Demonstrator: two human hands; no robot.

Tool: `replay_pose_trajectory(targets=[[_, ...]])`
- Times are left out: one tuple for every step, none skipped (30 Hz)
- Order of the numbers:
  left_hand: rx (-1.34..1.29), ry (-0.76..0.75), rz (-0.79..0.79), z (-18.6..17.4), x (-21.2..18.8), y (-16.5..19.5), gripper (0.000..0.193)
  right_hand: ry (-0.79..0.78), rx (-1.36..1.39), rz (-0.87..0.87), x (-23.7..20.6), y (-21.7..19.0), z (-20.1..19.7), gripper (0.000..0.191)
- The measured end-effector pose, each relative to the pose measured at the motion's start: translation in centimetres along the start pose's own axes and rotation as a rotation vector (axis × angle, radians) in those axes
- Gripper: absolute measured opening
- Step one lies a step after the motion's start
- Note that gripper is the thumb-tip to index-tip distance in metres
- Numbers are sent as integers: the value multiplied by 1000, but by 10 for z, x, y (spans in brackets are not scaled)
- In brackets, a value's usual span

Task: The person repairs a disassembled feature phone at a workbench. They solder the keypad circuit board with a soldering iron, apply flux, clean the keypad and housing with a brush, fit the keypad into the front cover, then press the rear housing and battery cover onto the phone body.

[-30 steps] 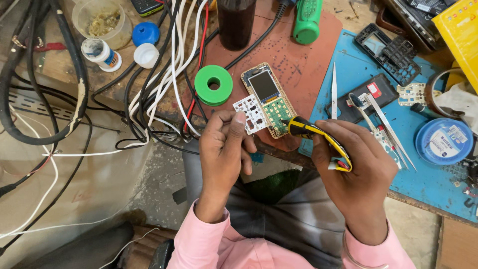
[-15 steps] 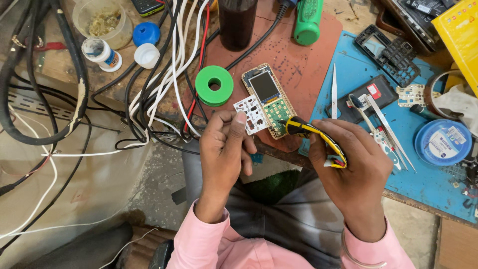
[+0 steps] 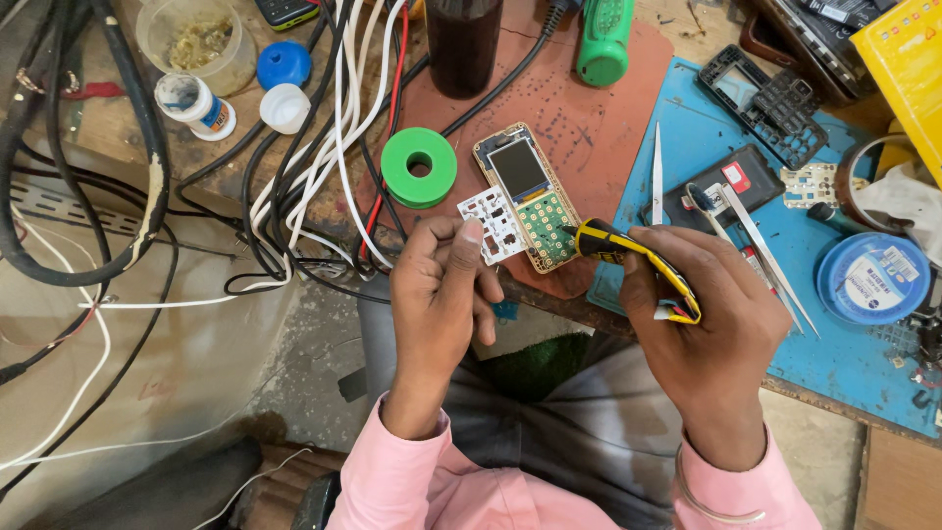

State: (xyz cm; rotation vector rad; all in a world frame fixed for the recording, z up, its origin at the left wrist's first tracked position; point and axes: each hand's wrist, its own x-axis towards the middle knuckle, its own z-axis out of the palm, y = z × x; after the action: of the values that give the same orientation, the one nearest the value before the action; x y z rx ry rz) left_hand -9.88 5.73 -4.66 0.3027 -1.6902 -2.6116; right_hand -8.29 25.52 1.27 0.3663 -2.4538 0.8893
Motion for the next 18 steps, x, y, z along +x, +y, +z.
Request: replay_pose_trajectory(targets=[[3,0,2,0,0,0,26,0,5,-5,1,-1,0,18],[6,-2,3,0,0,0,26,-1,10,-11,1,-1,-1,18],[8,-4,5,0,0,0,27,-11,27,7,1,-2,-2,20],[9,-3,3,0,0,0,26,-20,43,25,1,-2,-3,22],[9,0,3,0,0,0,26,-2,6,-5,1,-3,-4,21],[10,8,2,0,0,0,26,12,-28,-34,1,-4,-5,21],[8,4,9,-1,-1,0,26,24,-62,-63,1,-4,-6,21],[5,-3,16,-1,-1,0,26,23,-52,-52,0,-5,-7,20],[3,-13,24,-1,-1,0,27,23,-45,-41,-1,-6,-8,20],[10,-7,16,-1,-1,0,27,25,-39,-29,-1,-6,-8,20],[17,-2,9,-1,-1,0,27,10,-19,-3,-2,-6,-8,20],[25,4,1,-2,-1,0,27,-6,1,24,-2,-6,-8,20],[13,-3,7,-2,-1,-1,27,-23,24,51,-3,-6,-7,20],[2,-10,16,-2,-1,-1,27,-7,9,27,-3,-5,-7,20],[-9,-14,26,-1,-1,-1,27,7,-5,1,-4,-5,-6,19],[1,-6,22,-1,-1,-1,27,20,-18,-23,-4,-4,-6,19],[9,-2,19,-1,-1,-1,27,7,-8,-2,-5,-4,-6,19],[17,1,18,-1,-1,-1,27,-5,1,18,-5,-3,-6,20]])
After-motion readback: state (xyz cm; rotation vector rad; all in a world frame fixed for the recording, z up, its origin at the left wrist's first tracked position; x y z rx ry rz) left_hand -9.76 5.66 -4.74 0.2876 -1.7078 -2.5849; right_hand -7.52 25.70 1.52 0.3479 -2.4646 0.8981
